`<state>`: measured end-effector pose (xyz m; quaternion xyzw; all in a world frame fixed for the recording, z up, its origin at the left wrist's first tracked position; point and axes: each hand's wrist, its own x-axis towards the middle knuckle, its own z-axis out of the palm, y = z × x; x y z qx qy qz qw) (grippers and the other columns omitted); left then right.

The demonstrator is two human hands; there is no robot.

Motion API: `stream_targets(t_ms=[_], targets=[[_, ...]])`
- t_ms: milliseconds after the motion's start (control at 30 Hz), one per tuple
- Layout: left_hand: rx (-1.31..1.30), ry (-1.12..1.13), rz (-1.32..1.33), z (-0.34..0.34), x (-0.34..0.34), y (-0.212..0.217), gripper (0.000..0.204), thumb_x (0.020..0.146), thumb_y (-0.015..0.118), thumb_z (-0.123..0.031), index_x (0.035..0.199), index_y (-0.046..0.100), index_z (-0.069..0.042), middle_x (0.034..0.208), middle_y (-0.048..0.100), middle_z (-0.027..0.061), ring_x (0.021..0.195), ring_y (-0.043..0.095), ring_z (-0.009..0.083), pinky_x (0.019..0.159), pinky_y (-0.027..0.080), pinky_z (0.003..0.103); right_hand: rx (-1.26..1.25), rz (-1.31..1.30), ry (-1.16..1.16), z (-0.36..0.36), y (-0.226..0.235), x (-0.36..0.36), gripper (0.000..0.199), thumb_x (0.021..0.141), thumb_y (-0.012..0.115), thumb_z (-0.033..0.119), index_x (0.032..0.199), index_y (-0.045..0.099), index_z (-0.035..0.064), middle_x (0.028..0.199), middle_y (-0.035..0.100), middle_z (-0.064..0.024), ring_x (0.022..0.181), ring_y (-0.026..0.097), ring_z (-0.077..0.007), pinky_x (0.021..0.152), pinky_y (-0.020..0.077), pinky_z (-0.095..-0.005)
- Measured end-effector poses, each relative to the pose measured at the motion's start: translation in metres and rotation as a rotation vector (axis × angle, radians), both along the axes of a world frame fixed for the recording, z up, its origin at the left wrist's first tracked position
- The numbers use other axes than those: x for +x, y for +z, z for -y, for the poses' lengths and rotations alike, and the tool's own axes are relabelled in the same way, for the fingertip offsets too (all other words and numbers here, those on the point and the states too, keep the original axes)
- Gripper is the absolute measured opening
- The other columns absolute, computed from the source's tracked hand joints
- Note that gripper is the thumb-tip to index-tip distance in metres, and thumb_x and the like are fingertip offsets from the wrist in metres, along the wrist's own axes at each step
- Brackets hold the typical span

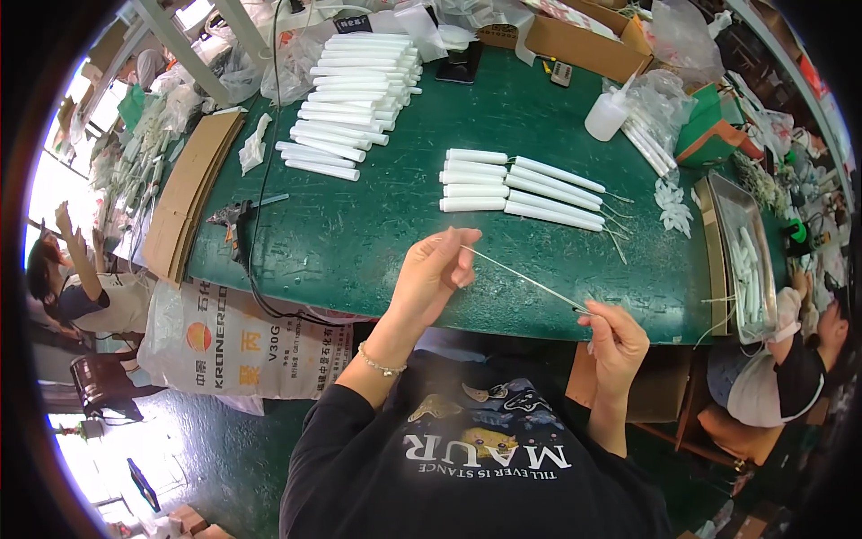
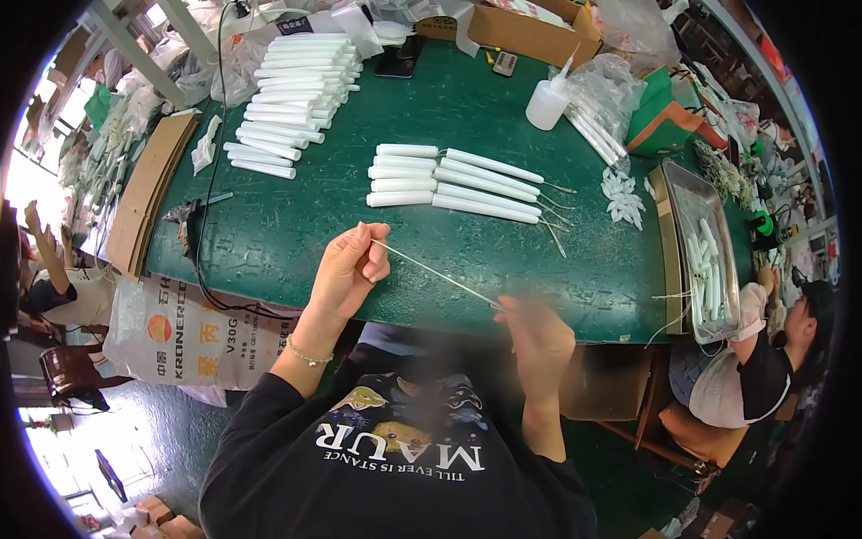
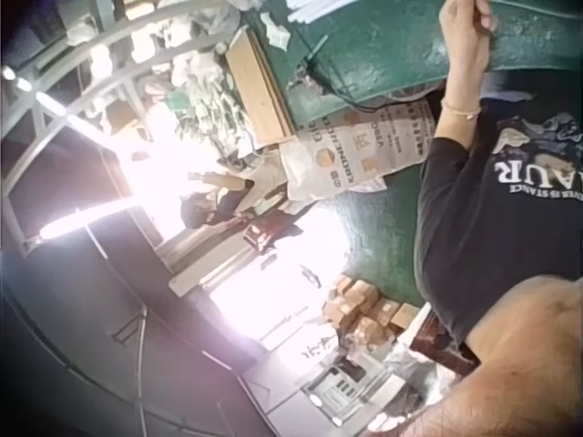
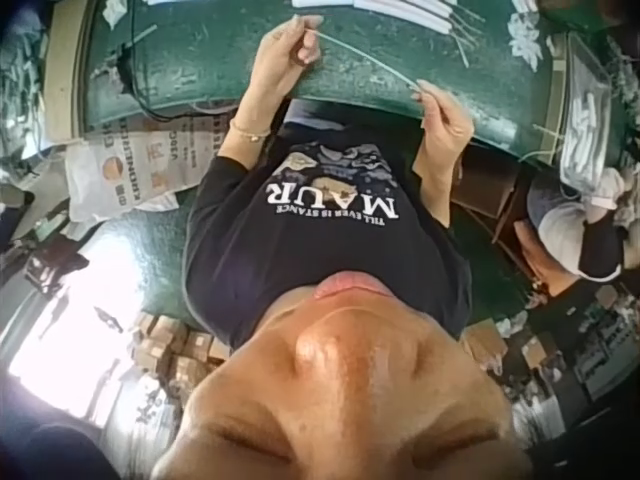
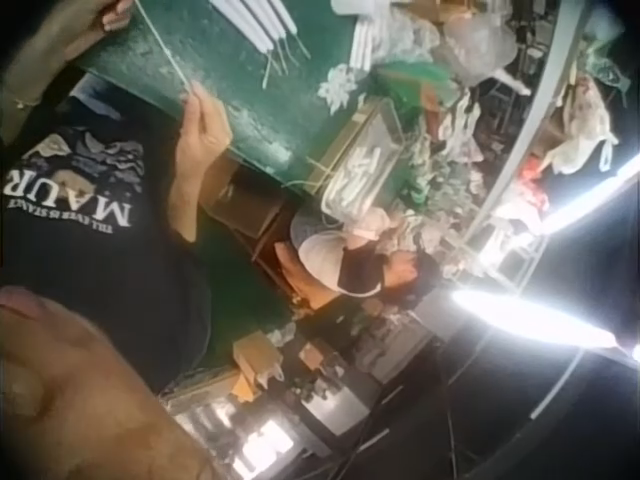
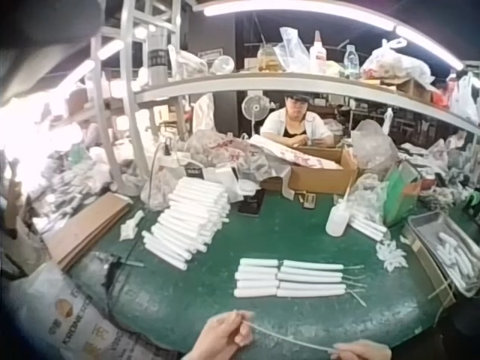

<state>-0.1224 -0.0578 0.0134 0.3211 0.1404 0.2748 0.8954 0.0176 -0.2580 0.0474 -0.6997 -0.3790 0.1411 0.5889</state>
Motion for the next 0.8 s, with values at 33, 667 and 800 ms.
stream_targets(t_ms=[33,667,800], targets=[[-0.082,-0.09,0.074,-0.003,-0.003,-0.001,0.029,0.088,0.045,-0.022,0.101,0.052,0.002,0.069,0.051,0.0021,0.054,0.043,0.0078,0.053,0.036,0.02,0.001,-0.004,0.01,0.0,-0.001,-0.001,0.014,0.081,0.052,0.002,0.091,0.061,-0.0022,0.071,0.059,-0.0065,0.045,0.039,-0.0014,0.04,0.0295,-0.0147],[2.216,0.525,-1.082,-0.162,-0.059,-0.008,0.02,0.071,0.047,-0.004,0.09,0.054,-0.007,0.086,0.051,0.0066,0.084,0.049,0.0238,0.073,0.041,0.033,0.121,-0.271,-0.173,0.008,-0.003,0.007,0.015,0.083,0.052,0.006,0.094,0.058,-0.0022,0.072,0.058,-0.0064,0.042,0.035,0.0003,0.039,0.0264,-0.013],[2.316,0.312,-1.202,-0.162,-0.056,0.008,0.017,0.074,0.05,-0.006,0.09,0.051,-0.005,0.085,0.051,0.0074,0.087,0.049,0.0244,0.073,0.04,0.034,0.115,-0.237,-0.135,0.014,0.001,0.01,0.016,0.083,0.052,0.007,0.094,0.058,-0.0027,0.071,0.058,-0.0073,0.042,0.036,-0.0001,0.038,0.0266,-0.0132]])
